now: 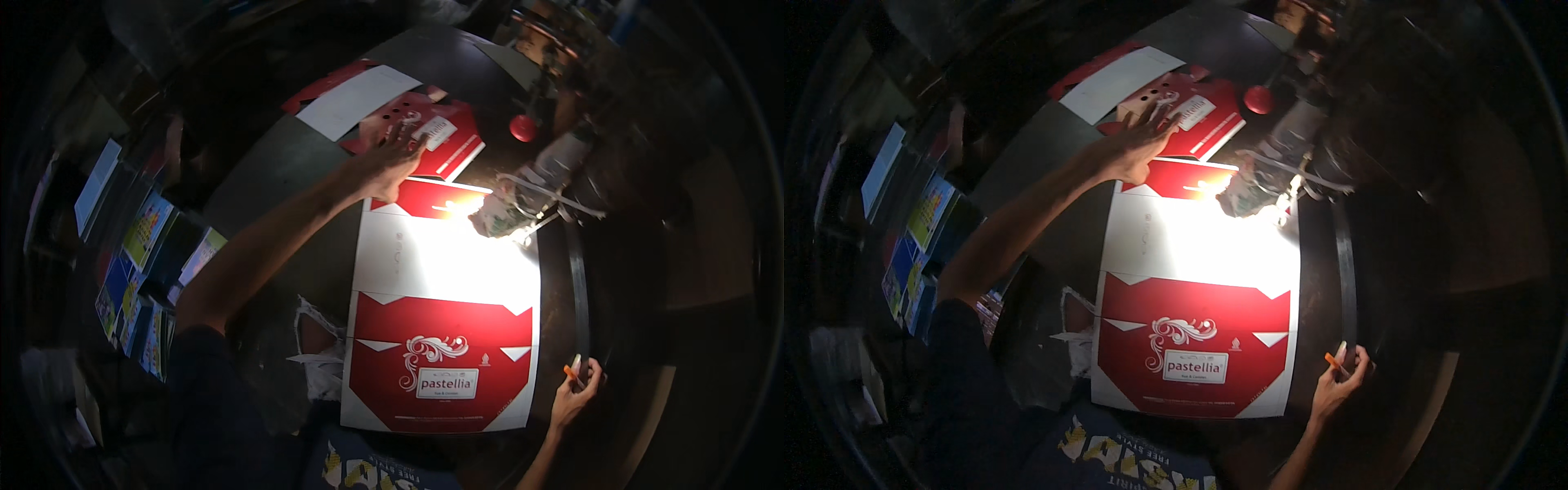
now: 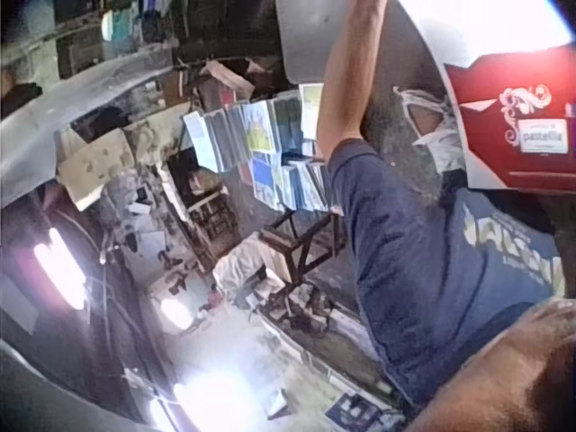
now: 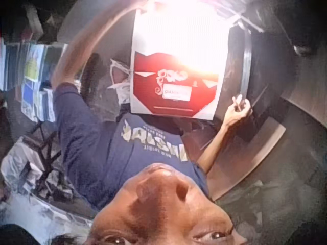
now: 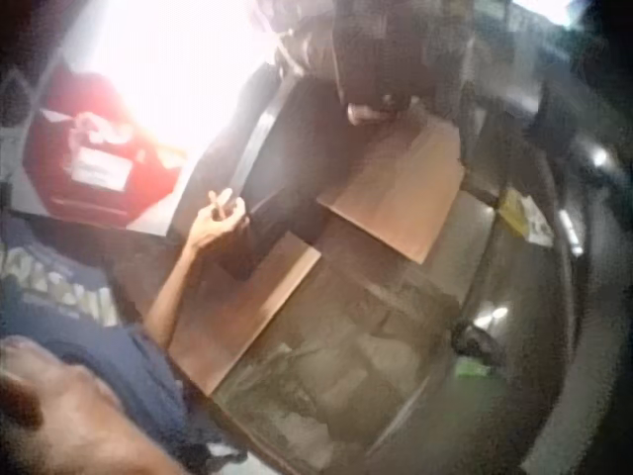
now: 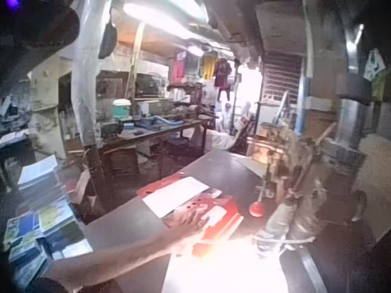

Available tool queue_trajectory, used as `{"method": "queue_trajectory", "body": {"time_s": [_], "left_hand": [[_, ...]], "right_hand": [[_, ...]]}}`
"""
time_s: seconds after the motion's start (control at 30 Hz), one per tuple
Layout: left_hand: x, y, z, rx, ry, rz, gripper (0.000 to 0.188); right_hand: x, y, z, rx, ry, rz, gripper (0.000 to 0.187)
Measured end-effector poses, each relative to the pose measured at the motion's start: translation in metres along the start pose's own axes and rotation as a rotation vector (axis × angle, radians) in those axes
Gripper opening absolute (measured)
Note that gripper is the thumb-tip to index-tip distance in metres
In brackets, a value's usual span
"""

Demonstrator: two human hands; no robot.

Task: The person scores lines on printed cardboard sheets using a metal ruler and a pen, then folds and assembles the cardboard packaging boxes by hand.

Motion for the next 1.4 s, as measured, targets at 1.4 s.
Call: {"method": "queue_trajectory", "body": {"time_s": [1.4], "left_hand": [[-0.238,0.116,-0.095,-0.425,-0.228,-0.711,0.073]], "right_hand": [[0.001,-0.013,-0.006,0.129,-0.094,0.164,0.027]]}}
Point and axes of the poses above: each hand's wrist, its own x-axis towards the middle knuckle, its own z-axis out of the palm, y = z × x, the point moved 7 cm from there along x, towards the middle knuckle
